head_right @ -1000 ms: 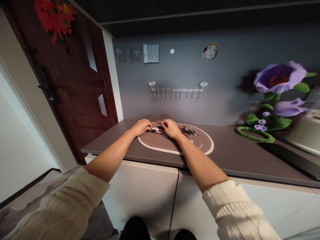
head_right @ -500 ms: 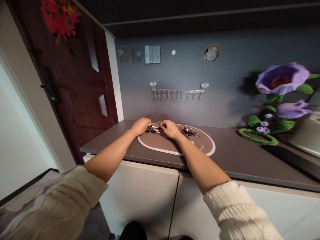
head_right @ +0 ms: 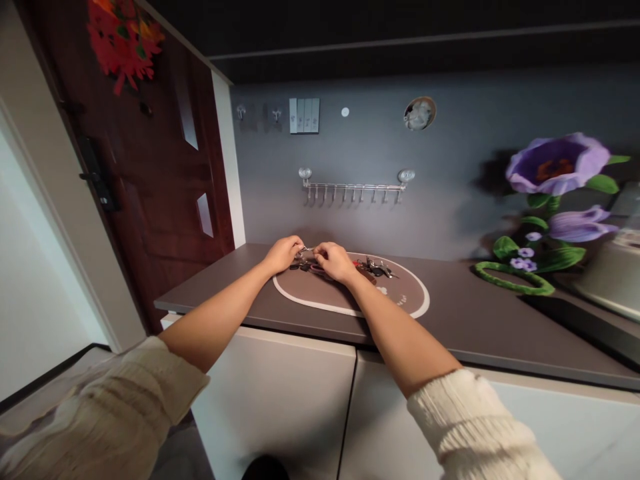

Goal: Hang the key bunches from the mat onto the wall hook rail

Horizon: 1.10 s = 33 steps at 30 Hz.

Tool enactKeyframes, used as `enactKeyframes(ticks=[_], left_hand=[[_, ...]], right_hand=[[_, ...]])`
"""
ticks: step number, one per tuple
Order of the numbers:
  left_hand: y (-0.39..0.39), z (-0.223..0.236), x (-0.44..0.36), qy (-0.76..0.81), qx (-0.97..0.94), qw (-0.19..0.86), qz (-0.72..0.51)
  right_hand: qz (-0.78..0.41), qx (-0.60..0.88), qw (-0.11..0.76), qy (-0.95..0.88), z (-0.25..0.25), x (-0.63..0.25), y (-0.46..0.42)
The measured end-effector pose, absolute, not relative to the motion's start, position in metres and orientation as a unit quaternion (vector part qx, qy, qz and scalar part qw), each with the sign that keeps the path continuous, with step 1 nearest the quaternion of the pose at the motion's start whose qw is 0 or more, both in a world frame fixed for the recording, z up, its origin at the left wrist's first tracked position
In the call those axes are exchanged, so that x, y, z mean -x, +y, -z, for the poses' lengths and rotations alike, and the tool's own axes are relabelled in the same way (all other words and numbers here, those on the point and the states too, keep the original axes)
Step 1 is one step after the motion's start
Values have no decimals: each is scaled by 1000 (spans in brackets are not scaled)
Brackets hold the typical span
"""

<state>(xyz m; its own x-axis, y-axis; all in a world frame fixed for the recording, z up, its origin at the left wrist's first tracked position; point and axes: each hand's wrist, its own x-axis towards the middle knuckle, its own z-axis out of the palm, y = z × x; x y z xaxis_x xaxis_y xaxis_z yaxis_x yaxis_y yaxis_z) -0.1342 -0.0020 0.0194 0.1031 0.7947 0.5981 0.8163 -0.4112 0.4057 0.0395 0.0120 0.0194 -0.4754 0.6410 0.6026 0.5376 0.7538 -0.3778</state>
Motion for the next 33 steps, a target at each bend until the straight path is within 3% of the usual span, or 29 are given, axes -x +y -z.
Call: enactKeyframes(ticks=[18,33], left_hand=[[0,-21,119,-446,593,-329,584],[-6,-25,115,-391,551,-416,609]], right_hand=[[-32,320,398,-859,-19,-33,6],[-4,308,431,-848,-21,-31,5]])
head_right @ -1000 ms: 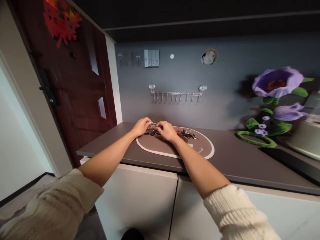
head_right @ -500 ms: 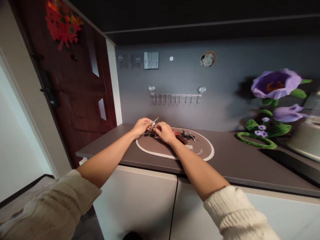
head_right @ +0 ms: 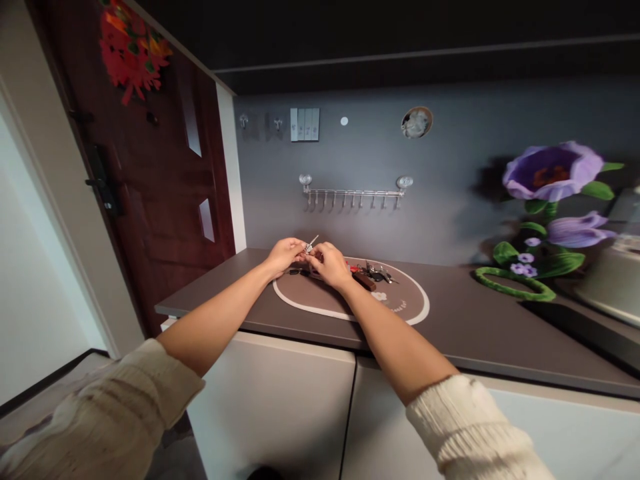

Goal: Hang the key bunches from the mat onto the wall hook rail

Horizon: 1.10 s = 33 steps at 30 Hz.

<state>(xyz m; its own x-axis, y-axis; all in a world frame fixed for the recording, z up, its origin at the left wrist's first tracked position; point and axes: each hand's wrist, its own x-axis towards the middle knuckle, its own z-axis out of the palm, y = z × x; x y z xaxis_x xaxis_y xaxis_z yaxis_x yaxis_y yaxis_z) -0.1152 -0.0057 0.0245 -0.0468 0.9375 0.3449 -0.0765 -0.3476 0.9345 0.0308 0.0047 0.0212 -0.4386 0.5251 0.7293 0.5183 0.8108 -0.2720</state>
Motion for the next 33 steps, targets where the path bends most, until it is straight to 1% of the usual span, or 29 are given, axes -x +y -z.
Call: enactKeyframes(ticks=[7,13,15,22,25,28,33], left_hand=[[-8,-26,117,388,-539,421,-618],[-5,-22,117,401,-564,419,-588],[-5,-22,117,415,-582,389,-581],[-12,-26,117,409,-703,193,-550],[-16,-28,116,412,-732,144,-523],[-16,-29,116,424,-724,145,-524],[-9,-24,115,403,-693,204,-562]], right_hand=[[22,296,463,-835,-22,-33,10],[21,307,489,-816,-21,-34,15],[20,310,489,-815,-22,-35,16],[-4,322,478,-817,-24,-35,13],[-28,322,478,-817,-24,-35,10],[-64,324,492,-805,-25,-34,6],[-143,329,504,-785,-24,-34,6]])
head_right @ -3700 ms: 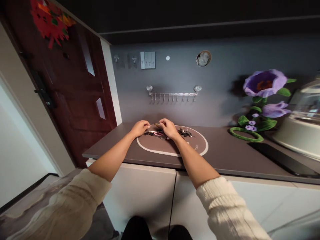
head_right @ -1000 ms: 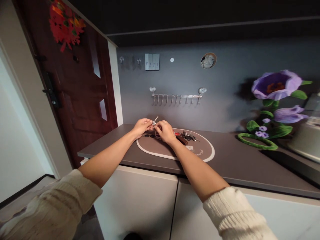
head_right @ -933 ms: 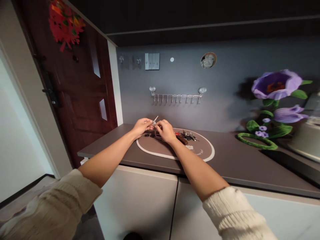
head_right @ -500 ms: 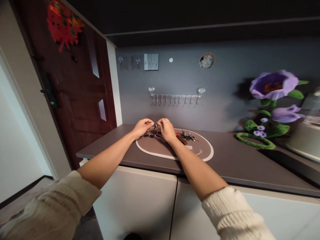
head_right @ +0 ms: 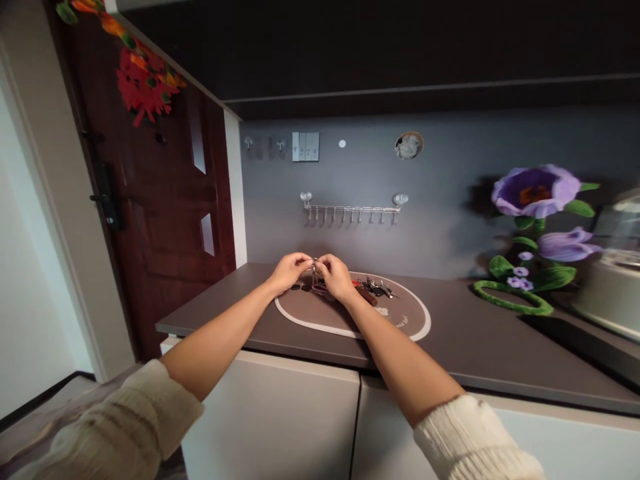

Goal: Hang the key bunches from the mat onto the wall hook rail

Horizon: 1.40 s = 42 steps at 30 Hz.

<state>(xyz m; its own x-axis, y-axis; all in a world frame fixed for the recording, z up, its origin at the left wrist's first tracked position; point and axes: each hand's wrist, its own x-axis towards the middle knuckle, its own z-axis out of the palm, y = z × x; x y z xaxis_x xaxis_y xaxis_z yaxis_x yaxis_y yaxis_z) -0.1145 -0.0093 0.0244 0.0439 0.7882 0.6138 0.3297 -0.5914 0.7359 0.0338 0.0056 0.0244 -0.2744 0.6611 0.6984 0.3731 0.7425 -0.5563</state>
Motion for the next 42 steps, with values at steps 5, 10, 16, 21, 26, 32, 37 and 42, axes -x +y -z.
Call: enactKeyframes(ticks=[5,10,16,21,26,32,37,42], left_hand=[[-6,-22,112,379,-669,261,-584],[-9,-25,111,399,-664,240,-585],[-6,-21,121,517,-642,85,-560],[-8,-20,126,604,-614,33,-507],[-9,-19,128,655,-587,14,-475],[-7,-18,129,668,-585,9,-460],[-4,-17,129,668,-585,15,-459],[-5,-18,129,671,-589,0,-449]], right_hand=[[-230,319,521,-758,-21,-34,12],[-241,317,536,-745,-23,-33,15],[-194,330,555,-738,-43,-26,31],[-274,354,587,-675,-72,-3,52],[-307,397,599,-625,-98,24,67],[-359,411,626,-558,-112,46,80],[-358,419,657,-514,-112,55,94],[-320,450,669,-498,-107,57,107]])
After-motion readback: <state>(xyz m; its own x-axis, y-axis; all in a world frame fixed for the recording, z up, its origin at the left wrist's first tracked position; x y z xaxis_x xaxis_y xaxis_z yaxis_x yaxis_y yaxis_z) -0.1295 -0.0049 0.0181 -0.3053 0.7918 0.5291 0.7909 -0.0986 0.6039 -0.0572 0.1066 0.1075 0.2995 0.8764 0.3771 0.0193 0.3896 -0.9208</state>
